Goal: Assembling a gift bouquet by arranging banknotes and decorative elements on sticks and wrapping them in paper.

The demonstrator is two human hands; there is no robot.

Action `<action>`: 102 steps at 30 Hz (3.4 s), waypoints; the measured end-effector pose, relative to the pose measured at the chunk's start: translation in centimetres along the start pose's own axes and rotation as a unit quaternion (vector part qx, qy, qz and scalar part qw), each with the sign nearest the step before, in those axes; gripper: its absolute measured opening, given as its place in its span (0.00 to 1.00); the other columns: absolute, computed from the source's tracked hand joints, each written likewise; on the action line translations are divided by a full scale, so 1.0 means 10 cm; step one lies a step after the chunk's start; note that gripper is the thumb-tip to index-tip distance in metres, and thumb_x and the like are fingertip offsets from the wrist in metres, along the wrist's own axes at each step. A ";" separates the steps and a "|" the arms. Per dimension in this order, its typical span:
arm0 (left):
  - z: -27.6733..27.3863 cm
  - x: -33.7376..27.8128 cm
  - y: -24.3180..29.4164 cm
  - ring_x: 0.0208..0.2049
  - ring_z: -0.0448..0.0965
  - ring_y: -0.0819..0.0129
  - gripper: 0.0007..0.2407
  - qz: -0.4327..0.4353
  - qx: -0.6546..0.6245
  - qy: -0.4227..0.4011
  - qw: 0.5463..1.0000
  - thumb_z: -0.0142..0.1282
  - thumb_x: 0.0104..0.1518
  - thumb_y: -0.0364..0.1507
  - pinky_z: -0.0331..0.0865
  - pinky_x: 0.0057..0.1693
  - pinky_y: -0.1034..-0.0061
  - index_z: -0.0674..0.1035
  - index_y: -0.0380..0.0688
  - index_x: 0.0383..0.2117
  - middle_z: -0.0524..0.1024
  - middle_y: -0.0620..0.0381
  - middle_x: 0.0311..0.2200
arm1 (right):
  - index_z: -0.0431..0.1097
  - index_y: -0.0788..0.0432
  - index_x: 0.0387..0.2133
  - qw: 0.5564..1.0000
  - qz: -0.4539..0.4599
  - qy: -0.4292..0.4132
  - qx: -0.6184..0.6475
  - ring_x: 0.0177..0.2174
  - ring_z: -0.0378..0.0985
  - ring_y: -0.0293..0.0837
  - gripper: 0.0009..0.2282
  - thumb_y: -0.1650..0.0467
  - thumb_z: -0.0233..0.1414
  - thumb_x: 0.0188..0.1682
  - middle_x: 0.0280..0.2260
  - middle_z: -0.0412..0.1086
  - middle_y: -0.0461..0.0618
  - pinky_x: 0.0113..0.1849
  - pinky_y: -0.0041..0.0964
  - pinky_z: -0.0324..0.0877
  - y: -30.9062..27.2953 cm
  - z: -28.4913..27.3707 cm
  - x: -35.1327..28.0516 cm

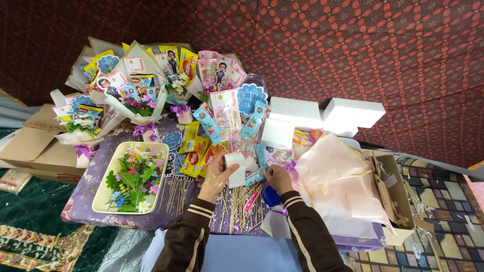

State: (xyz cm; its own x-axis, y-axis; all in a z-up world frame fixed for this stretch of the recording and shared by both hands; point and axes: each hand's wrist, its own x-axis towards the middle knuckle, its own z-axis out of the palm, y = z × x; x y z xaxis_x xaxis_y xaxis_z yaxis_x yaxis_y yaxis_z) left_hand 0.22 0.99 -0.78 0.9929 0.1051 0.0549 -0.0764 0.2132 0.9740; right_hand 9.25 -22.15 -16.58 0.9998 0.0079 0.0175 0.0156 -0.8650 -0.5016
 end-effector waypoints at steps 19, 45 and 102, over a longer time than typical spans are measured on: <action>-0.21 -0.20 0.33 0.42 0.71 0.64 0.21 -0.019 -0.016 0.026 0.999 0.60 0.46 0.24 0.67 0.49 0.72 0.68 0.35 0.48 0.71 0.50 0.39 | 0.73 0.49 0.28 0.990 -0.008 0.102 0.099 0.33 0.75 0.50 0.06 0.67 0.51 0.38 0.27 0.73 0.49 0.37 0.41 0.70 0.00 -0.77 0.10; -0.52 -0.19 0.36 0.46 0.70 0.61 0.24 -0.011 0.002 0.106 0.994 0.61 0.44 0.25 0.67 0.50 0.71 0.68 0.35 0.50 0.70 0.45 0.43 | 0.68 0.53 0.34 0.995 -0.091 -0.033 0.019 0.36 0.72 0.59 0.10 0.67 0.45 0.42 0.32 0.70 0.56 0.39 0.48 0.70 -0.77 -0.08 -0.02; -0.40 -0.05 0.65 0.57 0.58 0.49 0.27 -0.082 0.016 0.132 0.988 0.60 0.46 0.28 0.57 0.59 0.65 0.63 0.35 0.54 0.60 0.37 0.54 | 0.44 0.45 0.58 0.911 -0.356 -0.089 -0.191 0.55 0.47 0.49 0.28 0.67 0.45 0.42 0.53 0.52 0.46 0.51 0.53 0.50 -1.44 0.11 0.09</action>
State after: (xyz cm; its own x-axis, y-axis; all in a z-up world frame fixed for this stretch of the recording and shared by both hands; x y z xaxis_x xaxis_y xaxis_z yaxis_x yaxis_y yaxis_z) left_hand -1.14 6.15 4.62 0.9334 0.3213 -0.1596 0.0914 0.2172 0.9718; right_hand 9.90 -9.18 -10.30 0.7248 0.6861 0.0627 0.6889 -0.7204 -0.0806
